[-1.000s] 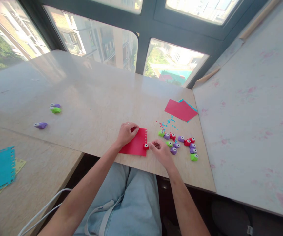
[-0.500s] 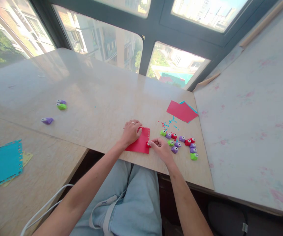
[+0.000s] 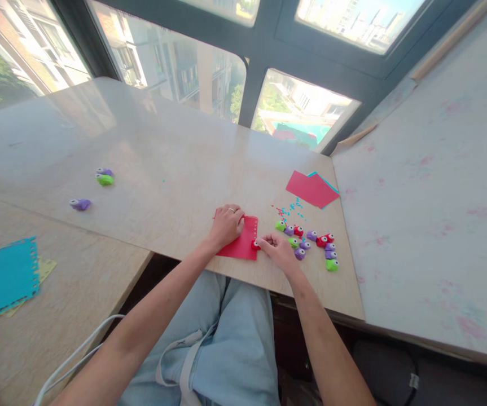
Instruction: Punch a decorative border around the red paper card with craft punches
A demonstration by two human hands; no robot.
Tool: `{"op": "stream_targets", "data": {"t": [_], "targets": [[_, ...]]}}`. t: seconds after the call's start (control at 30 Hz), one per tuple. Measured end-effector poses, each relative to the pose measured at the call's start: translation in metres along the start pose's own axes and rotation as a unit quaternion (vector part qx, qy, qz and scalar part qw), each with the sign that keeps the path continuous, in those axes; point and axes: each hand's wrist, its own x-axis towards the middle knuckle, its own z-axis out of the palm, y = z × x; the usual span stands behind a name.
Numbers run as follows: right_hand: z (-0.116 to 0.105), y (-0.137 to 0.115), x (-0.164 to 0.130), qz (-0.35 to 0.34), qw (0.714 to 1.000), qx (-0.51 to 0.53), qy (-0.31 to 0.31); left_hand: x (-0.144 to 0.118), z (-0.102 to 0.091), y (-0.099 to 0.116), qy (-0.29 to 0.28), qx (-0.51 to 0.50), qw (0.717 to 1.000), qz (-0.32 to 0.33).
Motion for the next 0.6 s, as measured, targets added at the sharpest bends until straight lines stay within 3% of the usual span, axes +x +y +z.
{"op": "stream_targets", "data": {"t": [0.6], "targets": [[-0.0024,-0.0081,-0.0008,0.011,1.0,0.019,-0.013,0.0006,0.002,-0.0005,0.004,0.017,1.0,0.008]]}}
